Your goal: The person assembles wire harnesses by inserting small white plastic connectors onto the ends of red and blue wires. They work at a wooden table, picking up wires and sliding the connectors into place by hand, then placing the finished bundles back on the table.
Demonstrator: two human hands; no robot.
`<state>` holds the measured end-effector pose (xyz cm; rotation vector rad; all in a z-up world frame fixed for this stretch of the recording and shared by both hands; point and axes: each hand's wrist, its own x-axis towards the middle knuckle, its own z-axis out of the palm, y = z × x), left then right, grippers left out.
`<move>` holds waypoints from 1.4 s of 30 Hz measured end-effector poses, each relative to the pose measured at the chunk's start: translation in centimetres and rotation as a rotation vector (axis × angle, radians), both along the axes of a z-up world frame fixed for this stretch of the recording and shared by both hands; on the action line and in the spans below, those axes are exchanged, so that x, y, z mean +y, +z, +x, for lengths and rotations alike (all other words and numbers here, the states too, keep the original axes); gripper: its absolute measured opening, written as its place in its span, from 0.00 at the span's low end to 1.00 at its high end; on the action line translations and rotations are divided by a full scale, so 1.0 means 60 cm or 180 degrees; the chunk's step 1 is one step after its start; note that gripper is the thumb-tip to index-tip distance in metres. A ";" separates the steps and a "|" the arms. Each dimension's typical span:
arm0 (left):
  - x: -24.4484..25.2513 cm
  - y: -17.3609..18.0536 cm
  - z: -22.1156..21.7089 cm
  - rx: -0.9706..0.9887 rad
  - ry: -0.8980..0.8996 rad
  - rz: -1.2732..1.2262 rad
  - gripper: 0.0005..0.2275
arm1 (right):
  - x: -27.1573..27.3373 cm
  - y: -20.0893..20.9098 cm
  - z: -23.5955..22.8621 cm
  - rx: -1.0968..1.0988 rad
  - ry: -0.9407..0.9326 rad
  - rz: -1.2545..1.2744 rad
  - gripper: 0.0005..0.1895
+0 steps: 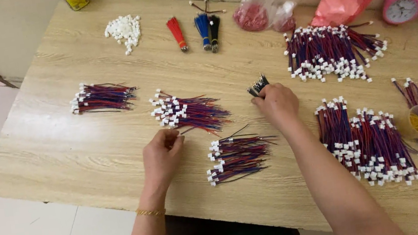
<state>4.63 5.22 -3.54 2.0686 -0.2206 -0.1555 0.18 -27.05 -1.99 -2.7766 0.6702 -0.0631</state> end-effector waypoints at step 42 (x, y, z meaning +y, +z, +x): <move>-0.063 0.111 -0.092 0.0402 -0.0121 -0.2292 0.07 | 0.005 0.163 -0.061 -0.3048 0.0324 0.3920 0.04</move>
